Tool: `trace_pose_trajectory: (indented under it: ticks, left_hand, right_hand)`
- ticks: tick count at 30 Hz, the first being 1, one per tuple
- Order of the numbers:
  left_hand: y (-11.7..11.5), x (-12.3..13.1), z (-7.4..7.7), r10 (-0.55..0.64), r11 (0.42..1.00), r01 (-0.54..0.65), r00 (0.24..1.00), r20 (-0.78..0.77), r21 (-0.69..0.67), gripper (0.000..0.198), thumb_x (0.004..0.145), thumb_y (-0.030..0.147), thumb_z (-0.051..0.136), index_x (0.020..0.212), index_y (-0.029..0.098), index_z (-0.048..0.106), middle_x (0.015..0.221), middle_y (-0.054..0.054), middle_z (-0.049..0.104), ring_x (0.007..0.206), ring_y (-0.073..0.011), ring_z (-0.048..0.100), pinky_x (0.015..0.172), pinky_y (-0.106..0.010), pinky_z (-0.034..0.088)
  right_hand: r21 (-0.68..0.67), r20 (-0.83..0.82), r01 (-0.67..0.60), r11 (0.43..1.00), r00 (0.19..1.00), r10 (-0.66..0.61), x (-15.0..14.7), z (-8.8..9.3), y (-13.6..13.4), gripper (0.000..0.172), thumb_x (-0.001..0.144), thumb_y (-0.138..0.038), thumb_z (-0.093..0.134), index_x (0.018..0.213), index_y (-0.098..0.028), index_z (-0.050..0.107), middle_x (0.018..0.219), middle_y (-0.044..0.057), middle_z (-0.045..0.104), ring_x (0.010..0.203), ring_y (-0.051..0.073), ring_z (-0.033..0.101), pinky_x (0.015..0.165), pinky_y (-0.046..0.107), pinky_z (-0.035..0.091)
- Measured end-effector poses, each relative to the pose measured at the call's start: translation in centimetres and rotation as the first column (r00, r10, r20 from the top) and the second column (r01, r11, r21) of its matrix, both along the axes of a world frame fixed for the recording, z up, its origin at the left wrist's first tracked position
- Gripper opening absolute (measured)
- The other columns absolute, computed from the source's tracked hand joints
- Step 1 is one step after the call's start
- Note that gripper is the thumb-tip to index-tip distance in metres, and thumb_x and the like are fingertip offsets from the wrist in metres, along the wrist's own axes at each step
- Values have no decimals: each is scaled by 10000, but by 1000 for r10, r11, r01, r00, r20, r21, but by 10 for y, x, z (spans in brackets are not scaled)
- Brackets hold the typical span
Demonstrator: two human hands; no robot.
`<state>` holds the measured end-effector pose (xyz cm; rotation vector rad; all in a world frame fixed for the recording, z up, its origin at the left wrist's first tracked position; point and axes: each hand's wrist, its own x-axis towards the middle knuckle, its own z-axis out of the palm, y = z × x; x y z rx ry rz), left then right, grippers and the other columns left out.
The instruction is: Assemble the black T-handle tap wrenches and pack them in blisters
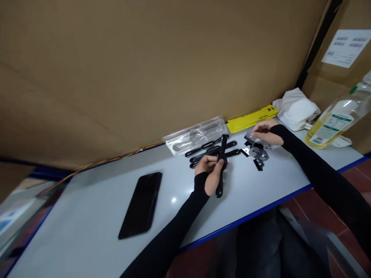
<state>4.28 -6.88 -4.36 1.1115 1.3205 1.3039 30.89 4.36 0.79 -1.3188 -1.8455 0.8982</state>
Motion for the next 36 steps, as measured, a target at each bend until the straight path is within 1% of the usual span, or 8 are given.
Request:
trace_pose_trajectory:
  ticks: [5,8,11,15,20,23,31,36]
  left_hand:
    - [1,25,17,71,996,-55,970,233,-72,611,615,505,974,909,182,547,866,-114,809,563,-196,733,362,-202,401]
    - [3,26,20,80,996,-62,942,327,-67,658,506,447,1028,896,172,575,744,-63,775,641,-228,769,434,-228,525]
    - [7,20,17,119,992,-92,914,389,-86,665,455,384,1050,864,172,570,696,-18,745,665,-219,774,553,-282,631]
    - [7,18,15,113,993,-90,911,396,-78,689,478,341,1050,918,187,543,784,-29,779,697,-232,781,574,-323,656]
    - [2,23,21,48,998,-31,935,352,-55,692,582,399,1016,1108,154,639,745,-26,766,673,-227,769,494,-272,606]
    - [2,24,20,34,999,-22,943,331,-39,627,642,457,979,1095,113,716,673,-16,732,575,-183,721,460,-265,587]
    - [10,28,16,109,993,-94,953,283,-66,631,598,490,979,1044,110,744,560,20,675,469,-194,699,458,-287,609]
    - [10,30,21,120,992,-102,942,313,-74,589,567,463,988,975,122,736,688,-38,765,530,-225,745,447,-286,613]
  right_hand:
    - [-7,-182,-37,999,983,35,-37,20,-21,361,682,-535,835,717,-183,761,643,30,697,587,127,575,564,264,448]
    - [-122,-230,-124,985,969,94,-56,19,-26,368,651,-526,854,715,-178,753,630,28,699,547,117,567,527,253,431]
    - [-149,-236,-184,972,961,145,-68,3,-21,321,683,-482,838,710,-180,735,623,20,695,532,110,563,523,249,421]
    - [4,-158,-214,977,964,212,-74,-15,-20,282,760,-460,804,763,-180,768,671,23,718,564,111,568,531,244,416]
    - [100,-31,-223,970,973,227,-71,-10,-34,188,801,-368,796,815,-182,828,643,17,703,554,108,524,534,252,395]
    - [84,-11,-242,967,970,244,-68,-10,-40,203,845,-384,772,864,-202,861,680,22,737,568,113,552,541,253,398]
    - [47,-54,-267,963,962,269,-67,-18,-41,272,908,-424,707,951,-213,873,822,42,809,623,129,664,539,234,448]
    - [-43,-123,-266,963,958,260,-68,-14,-46,286,874,-432,738,929,-182,865,808,57,798,619,144,698,540,244,501]
